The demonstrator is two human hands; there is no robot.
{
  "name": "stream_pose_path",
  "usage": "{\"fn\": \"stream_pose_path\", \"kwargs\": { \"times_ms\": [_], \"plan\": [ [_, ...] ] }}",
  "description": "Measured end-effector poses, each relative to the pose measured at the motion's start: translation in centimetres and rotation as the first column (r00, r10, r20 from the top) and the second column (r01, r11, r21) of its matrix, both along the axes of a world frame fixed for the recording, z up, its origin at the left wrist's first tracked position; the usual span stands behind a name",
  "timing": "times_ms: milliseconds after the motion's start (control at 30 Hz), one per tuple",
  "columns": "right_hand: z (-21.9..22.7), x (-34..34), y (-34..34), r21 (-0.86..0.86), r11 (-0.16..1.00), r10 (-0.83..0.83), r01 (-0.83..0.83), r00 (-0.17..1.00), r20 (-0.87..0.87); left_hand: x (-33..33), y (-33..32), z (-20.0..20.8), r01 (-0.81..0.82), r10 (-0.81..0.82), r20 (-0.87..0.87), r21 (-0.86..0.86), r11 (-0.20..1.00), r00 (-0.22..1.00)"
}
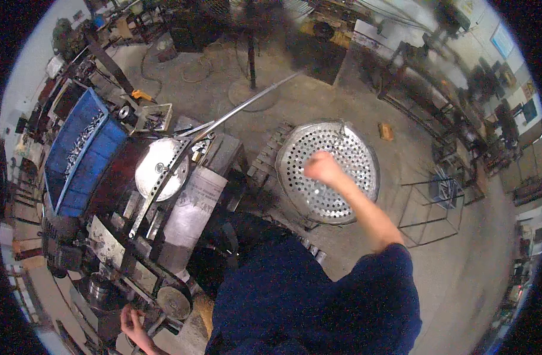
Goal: The person operates a metal turning machine by repeatedly inserting small metal pieces into the chuck, pulling a lever to engage the cutting tool, and then removing the finished parts. The finished parts are placed into a perforated metal tray next to the machine.
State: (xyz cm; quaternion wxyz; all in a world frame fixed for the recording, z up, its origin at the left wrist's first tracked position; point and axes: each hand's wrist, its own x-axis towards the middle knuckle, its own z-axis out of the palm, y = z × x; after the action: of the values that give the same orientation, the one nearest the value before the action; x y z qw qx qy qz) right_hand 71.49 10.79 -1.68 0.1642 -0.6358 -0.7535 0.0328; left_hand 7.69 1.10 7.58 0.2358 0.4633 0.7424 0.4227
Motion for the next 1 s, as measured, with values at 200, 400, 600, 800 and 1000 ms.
{"fn": "stream_pose_path", "kwargs": {
  "times_ms": [200, 400, 600, 800, 1000],
  "plan": [
    [8.6, -26.6, 5.7, 0.303, 0.68, 0.663, -0.668, 0.383, -0.643, 5.7, 3.8, 2.7, 0.154, -0.184, 0.31, 0.117, 0.981, 0.933],
    [10.5, -39.5, 2.1, 0.603, 0.427, 0.794, -0.674, -0.039, -0.606, 10.6, 2.9, 0.9, 0.005, -0.135, 0.888, 0.148, 0.989, 0.439],
    [10.1, -40.3, 1.5, 0.592, 0.451, 0.77, -0.667, -0.045, -0.637, 10.3, 2.1, -0.5, -0.072, -0.152, 0.918, 0.191, 0.979, 0.366],
    [11.8, -39.9, 2.2, 0.516, 0.405, 0.858, -0.754, 0.119, -0.499, 10.1, 3.4, 2.5, -0.041, -0.138, 0.611, 0.269, 0.962, 0.779],
    [13.8, -42.1, 3.3, 0.424, 0.154, 0.968, -0.893, 0.05, -0.246, 7.7, 2.1, 3.7, 0.016, -0.041, 0.345, 0.075, 0.997, 0.938]
  ]
}}
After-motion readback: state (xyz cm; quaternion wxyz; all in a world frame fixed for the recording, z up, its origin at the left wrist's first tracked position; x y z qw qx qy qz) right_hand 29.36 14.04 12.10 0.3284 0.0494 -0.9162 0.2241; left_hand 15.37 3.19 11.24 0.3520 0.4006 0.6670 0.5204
